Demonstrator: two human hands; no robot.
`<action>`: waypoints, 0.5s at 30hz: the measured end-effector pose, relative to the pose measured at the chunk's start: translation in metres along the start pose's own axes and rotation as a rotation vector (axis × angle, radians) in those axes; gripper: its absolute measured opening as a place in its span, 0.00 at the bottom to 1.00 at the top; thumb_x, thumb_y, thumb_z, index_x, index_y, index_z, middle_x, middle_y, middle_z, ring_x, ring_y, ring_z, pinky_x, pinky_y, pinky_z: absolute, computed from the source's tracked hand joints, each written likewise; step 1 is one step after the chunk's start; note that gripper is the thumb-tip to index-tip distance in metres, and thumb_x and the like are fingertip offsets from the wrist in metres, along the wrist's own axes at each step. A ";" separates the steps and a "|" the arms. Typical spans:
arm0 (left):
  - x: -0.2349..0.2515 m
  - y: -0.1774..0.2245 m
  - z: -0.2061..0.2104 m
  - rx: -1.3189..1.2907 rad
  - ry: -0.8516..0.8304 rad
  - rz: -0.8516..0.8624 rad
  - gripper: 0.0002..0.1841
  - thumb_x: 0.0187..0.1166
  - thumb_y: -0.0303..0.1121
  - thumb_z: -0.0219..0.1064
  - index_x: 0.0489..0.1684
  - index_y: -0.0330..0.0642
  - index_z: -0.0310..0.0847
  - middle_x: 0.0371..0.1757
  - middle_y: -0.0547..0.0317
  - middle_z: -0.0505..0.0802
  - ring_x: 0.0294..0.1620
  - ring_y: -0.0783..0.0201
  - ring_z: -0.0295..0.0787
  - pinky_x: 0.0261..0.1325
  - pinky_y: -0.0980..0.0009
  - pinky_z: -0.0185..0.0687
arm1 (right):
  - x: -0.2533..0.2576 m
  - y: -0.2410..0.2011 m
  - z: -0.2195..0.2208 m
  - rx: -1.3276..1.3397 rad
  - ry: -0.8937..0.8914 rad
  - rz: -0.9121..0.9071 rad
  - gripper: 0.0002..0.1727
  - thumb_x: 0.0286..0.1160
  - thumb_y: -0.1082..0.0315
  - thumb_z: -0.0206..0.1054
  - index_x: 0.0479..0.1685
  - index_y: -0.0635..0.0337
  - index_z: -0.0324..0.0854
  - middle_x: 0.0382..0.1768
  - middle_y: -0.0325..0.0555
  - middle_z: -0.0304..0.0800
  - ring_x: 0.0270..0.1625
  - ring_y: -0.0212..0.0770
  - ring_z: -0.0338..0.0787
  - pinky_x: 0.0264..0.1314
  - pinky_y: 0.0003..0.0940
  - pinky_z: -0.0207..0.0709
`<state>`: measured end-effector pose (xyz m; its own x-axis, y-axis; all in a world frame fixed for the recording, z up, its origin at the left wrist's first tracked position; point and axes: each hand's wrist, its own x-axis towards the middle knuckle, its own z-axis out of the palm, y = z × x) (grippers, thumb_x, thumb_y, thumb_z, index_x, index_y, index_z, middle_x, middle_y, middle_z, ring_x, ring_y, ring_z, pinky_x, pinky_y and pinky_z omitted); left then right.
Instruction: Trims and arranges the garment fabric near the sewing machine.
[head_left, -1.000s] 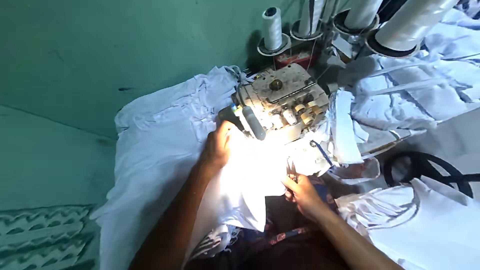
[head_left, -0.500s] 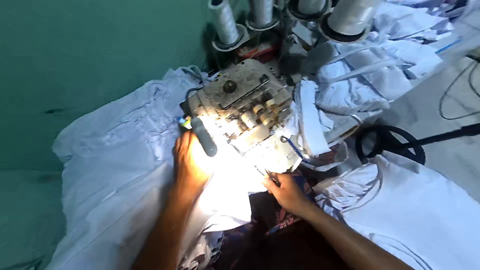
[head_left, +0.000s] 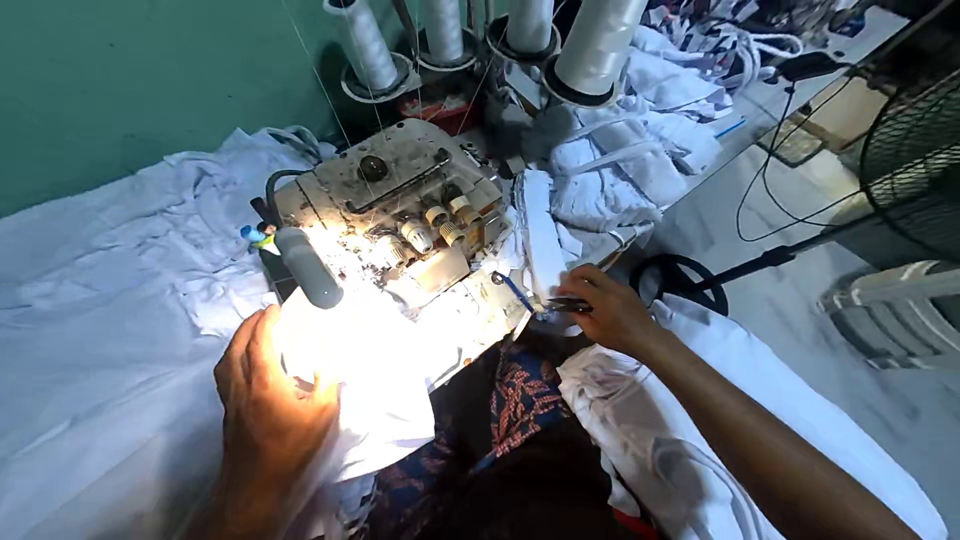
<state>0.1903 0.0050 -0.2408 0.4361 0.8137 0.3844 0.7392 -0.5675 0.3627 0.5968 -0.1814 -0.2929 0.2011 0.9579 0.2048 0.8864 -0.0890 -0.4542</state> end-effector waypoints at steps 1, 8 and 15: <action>-0.003 0.008 -0.004 0.010 0.015 0.016 0.45 0.63 0.46 0.66 0.84 0.28 0.64 0.83 0.29 0.72 0.85 0.32 0.65 0.85 0.42 0.60 | 0.002 0.004 0.001 0.023 -0.007 -0.014 0.13 0.72 0.67 0.72 0.54 0.52 0.91 0.58 0.49 0.89 0.47 0.48 0.93 0.48 0.52 0.90; -0.028 0.074 -0.007 -0.092 0.051 0.119 0.29 0.75 0.45 0.66 0.64 0.26 0.81 0.67 0.25 0.83 0.74 0.33 0.77 0.78 0.44 0.70 | 0.013 0.014 -0.005 0.220 -0.063 0.025 0.14 0.85 0.58 0.66 0.51 0.58 0.91 0.52 0.45 0.88 0.48 0.37 0.90 0.54 0.40 0.88; -0.030 0.154 0.076 -0.417 -0.177 0.378 0.16 0.82 0.39 0.63 0.60 0.46 0.89 0.60 0.57 0.92 0.66 0.59 0.86 0.69 0.61 0.82 | 0.024 0.012 -0.013 0.186 -0.160 0.031 0.14 0.86 0.58 0.64 0.49 0.59 0.89 0.49 0.45 0.87 0.46 0.38 0.89 0.51 0.41 0.88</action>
<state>0.3306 -0.0970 -0.2612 0.7357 0.5338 0.4170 0.2673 -0.7944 0.5454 0.6177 -0.1635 -0.2826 0.1456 0.9878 0.0553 0.7859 -0.0816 -0.6130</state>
